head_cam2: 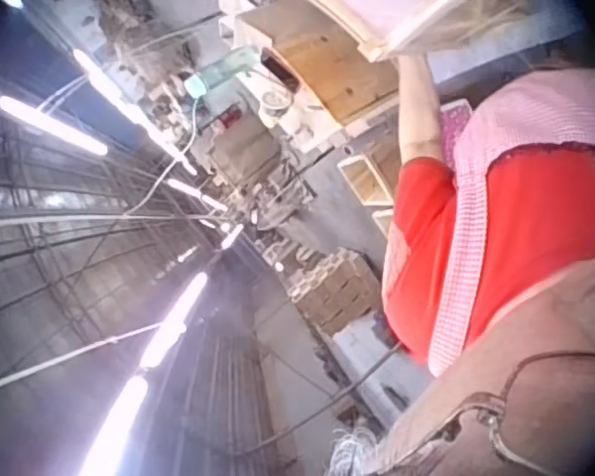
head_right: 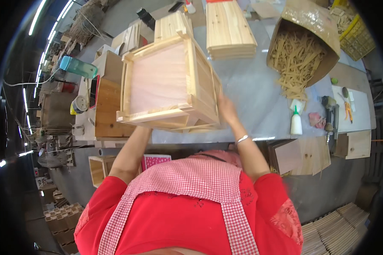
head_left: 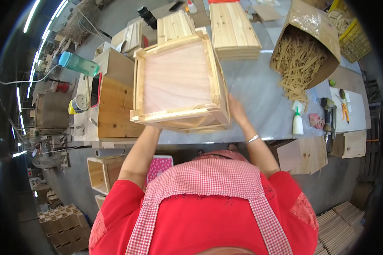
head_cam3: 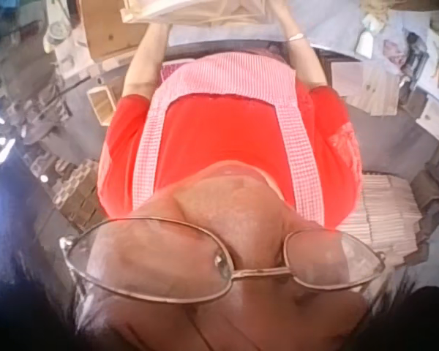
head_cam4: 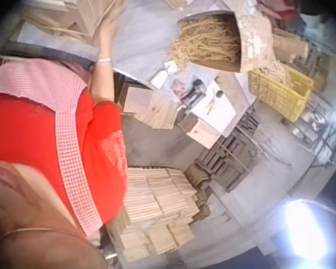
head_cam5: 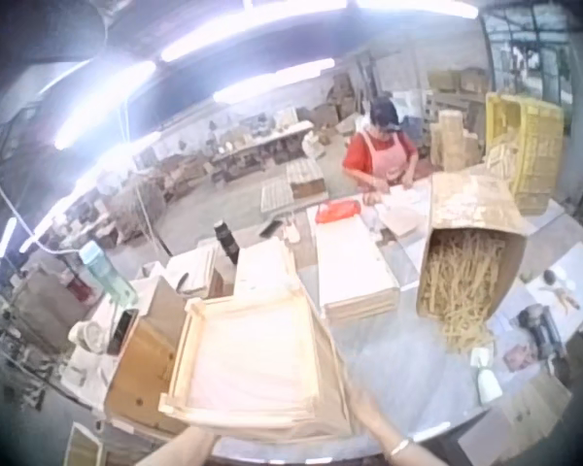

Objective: The person secures an assembled wooden planter box with rubber bands, applies glue to wooden panels with a squeeze bottle, joins the panels together to assemble a box, and places rubber bands around it.

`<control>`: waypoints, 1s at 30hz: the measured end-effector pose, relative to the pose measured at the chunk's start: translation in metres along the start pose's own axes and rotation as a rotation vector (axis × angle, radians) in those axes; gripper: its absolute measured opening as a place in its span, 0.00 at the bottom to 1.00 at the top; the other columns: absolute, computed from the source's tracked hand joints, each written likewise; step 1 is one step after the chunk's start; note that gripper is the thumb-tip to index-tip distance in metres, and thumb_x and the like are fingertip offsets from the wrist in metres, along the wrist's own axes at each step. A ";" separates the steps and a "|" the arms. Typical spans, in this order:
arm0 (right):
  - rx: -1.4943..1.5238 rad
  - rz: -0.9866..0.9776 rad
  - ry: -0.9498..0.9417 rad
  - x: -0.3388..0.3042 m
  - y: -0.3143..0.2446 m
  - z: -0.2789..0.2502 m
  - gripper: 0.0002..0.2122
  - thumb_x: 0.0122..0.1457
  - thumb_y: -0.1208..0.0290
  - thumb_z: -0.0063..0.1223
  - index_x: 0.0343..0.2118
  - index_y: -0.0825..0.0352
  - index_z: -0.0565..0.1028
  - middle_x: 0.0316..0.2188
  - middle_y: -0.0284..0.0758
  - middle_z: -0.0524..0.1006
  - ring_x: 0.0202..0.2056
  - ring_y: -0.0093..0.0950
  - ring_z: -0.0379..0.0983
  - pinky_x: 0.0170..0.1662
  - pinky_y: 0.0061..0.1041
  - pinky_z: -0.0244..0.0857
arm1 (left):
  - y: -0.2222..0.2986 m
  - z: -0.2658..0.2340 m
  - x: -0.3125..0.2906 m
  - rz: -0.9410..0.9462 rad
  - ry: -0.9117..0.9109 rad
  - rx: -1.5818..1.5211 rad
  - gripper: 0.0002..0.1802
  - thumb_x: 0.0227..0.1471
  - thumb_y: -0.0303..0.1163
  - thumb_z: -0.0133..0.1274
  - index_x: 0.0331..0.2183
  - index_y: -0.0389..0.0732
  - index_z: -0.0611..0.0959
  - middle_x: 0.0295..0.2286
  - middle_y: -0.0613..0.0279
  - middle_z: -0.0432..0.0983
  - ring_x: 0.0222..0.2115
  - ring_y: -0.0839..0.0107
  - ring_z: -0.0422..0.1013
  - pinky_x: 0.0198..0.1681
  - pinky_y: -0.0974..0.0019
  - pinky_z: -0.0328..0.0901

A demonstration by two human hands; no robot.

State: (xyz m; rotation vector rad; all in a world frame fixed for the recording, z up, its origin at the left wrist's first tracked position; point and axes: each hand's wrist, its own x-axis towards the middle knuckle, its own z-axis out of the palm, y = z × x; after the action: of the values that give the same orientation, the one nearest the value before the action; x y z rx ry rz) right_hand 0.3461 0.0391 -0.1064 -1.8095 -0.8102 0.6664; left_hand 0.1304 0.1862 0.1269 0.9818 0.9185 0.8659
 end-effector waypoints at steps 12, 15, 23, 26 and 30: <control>-0.050 -0.385 0.203 -0.039 -0.116 -0.034 0.31 0.70 0.48 0.26 0.52 0.74 0.72 0.48 0.52 0.75 0.49 0.43 0.72 0.51 0.36 0.63 | 0.060 -0.048 -0.025 -0.032 -0.496 -0.192 0.47 0.58 0.67 0.36 0.59 0.34 0.67 0.55 0.50 0.68 0.55 0.61 0.67 0.59 0.60 0.62; 0.320 -0.325 0.070 -0.025 -0.208 -0.069 0.32 0.70 0.47 0.25 0.57 0.74 0.67 0.55 0.41 0.72 0.55 0.30 0.67 0.58 0.28 0.59 | 0.103 -0.030 0.002 -0.019 -0.616 -0.206 0.48 0.58 0.69 0.35 0.60 0.34 0.66 0.56 0.50 0.68 0.55 0.61 0.67 0.60 0.59 0.61; 0.676 -0.481 0.032 -0.081 -0.296 -0.073 0.33 0.69 0.44 0.26 0.62 0.70 0.62 0.60 0.37 0.66 0.59 0.30 0.63 0.64 0.29 0.54 | 0.154 -0.041 -0.006 -0.067 -0.760 -0.144 0.56 0.54 0.75 0.27 0.62 0.32 0.61 0.60 0.48 0.61 0.60 0.60 0.61 0.64 0.59 0.54; 0.729 -0.515 0.242 -0.101 -0.278 -0.047 0.29 0.70 0.47 0.29 0.66 0.62 0.56 0.63 0.34 0.62 0.63 0.33 0.58 0.66 0.35 0.52 | 0.133 -0.057 -0.027 -0.044 -0.730 -0.249 0.51 0.56 0.73 0.29 0.63 0.40 0.61 0.62 0.55 0.59 0.62 0.62 0.56 0.66 0.55 0.50; 0.845 -0.406 0.303 -0.094 -0.208 -0.050 0.33 0.66 0.42 0.35 0.64 0.64 0.59 0.61 0.38 0.65 0.61 0.36 0.61 0.65 0.40 0.55 | 0.096 -0.069 -0.031 -0.056 -0.641 -0.378 0.43 0.58 0.69 0.35 0.62 0.50 0.65 0.61 0.60 0.61 0.61 0.64 0.57 0.64 0.55 0.49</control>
State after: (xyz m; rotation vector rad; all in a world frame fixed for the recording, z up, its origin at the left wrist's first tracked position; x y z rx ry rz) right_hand 0.2781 -0.0060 0.1129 -0.9089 -0.5406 0.3636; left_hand 0.0392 0.2087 0.2051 0.8187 0.2209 0.5871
